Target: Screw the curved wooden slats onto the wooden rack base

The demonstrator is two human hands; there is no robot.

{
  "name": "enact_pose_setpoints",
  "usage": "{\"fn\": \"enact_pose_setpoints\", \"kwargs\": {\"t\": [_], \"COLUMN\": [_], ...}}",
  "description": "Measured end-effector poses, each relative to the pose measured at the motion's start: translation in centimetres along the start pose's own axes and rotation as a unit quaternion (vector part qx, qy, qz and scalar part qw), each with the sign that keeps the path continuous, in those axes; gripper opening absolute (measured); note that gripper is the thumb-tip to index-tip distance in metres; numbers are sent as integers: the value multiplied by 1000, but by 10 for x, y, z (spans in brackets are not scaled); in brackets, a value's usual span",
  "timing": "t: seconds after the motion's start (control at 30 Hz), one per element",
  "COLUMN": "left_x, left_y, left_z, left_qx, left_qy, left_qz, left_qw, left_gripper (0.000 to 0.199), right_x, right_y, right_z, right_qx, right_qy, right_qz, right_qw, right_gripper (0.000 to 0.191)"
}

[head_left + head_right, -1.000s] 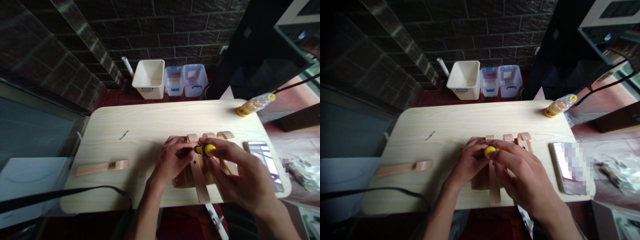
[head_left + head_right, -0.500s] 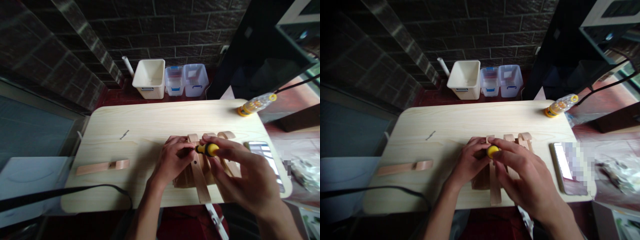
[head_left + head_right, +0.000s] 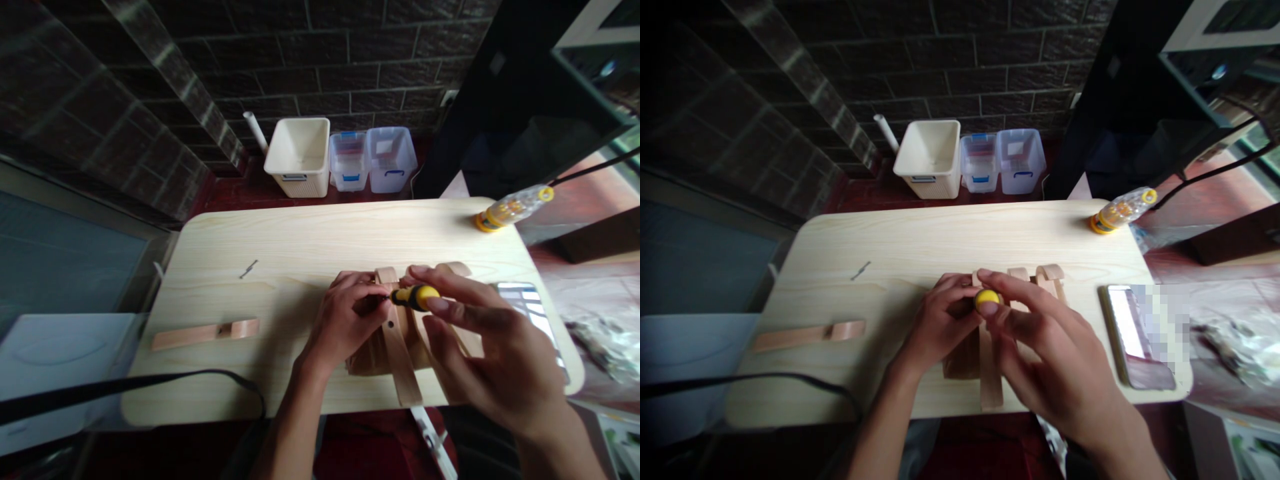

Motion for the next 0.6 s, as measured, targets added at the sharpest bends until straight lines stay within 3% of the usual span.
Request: {"fn": "enact_pose_setpoints", "kwargs": {"t": [0.23,0.6], "left_x": [0,0], "left_y": [0,0], "left_z": [-1,0], "left_qx": [5,-1], "left_qy": [2,5], "left_qz": [4,5], "left_qw": [1000,1000], "left_gripper": [12,13], "right_x": [4,2], "right_y": [4,2], "right_z": [2,1], "right_qx": [-40,-15], "right_qy": [1,0], "right_qz": [-2,-2], "right_qw": [999,1000], "right_gripper": [36,44]}}
Point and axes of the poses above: each hand's wrist, its own x-axis towards the middle knuckle, its own z-axis out of the back of the hand, y = z × x, the point moved 7 cm from there along x, towards the middle knuckle, and after that the axes turned 6 degrees about x, right-handed, at the moved point
